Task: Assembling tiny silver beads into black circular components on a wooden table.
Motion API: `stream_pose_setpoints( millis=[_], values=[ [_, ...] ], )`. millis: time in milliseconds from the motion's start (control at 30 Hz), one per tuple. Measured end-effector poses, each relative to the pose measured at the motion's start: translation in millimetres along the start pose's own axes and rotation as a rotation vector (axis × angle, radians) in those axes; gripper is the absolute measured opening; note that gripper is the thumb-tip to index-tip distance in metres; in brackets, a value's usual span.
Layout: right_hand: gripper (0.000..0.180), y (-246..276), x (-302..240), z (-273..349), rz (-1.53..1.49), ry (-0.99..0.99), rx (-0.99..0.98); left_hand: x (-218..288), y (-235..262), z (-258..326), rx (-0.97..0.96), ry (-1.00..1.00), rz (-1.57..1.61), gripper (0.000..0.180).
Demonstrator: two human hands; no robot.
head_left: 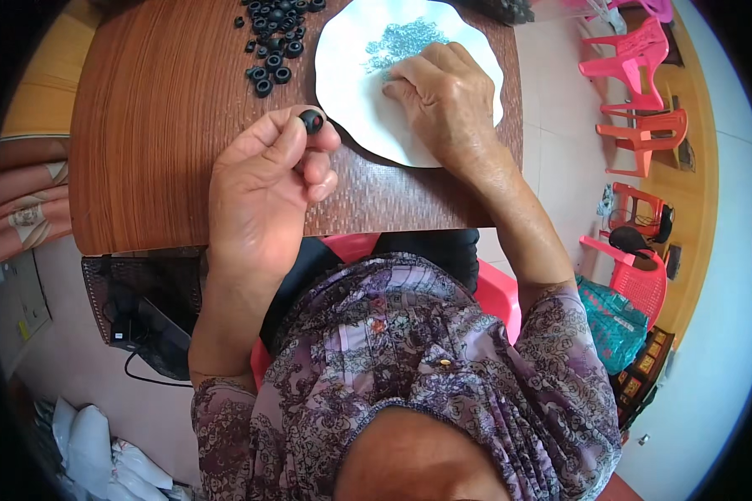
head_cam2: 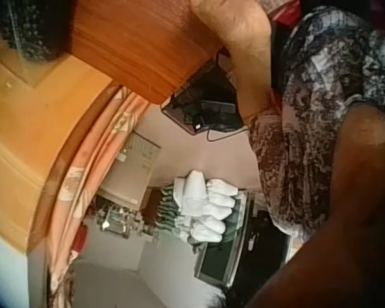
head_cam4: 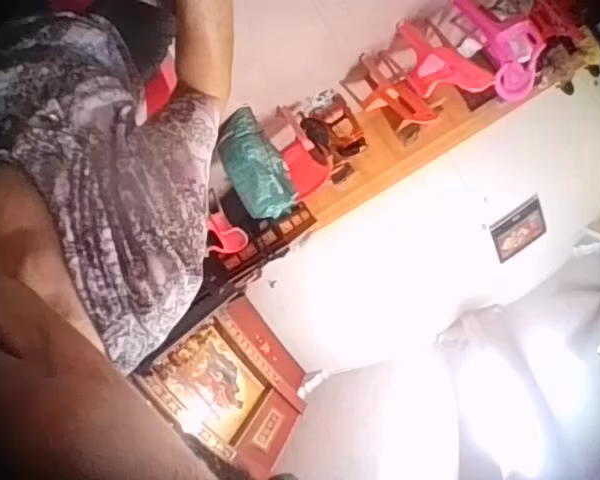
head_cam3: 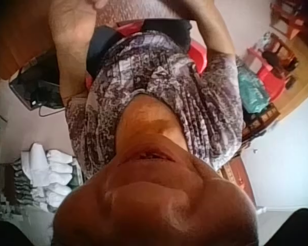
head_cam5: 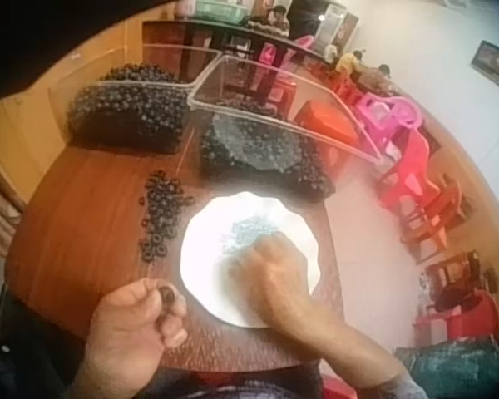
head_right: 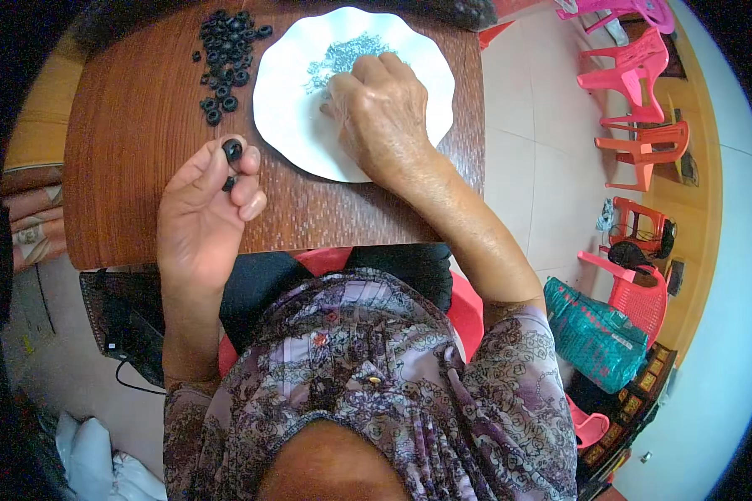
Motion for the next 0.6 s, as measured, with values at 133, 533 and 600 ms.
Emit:
stream_pose_setpoints(
  millis=[133,533,600],
  values=[
    [0.013,-3,-5,-1,0.049,0.054,0.027,0,-1,-2,-0.007,0.027,-0.064,0.021],
    [0.01,1,-7,-3,-0.132,0.045,0.032,1,-1,-5,0.031,-0.063,-0.044,0.018],
    [0.01,4,-7,-4,-0.138,0.028,0.021,2,-1,-5,0.024,-0.072,-0.052,0.018]
  ],
)
Point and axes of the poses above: each hand's wrist, its own z-axis away from the middle knuckle, its own y-axis out of the back of the hand, x = y × z, the point moved 1 cm from there along -z, towards the middle knuckle, and after that the axes turned 10 degrees about z, right-handed, at the moved point
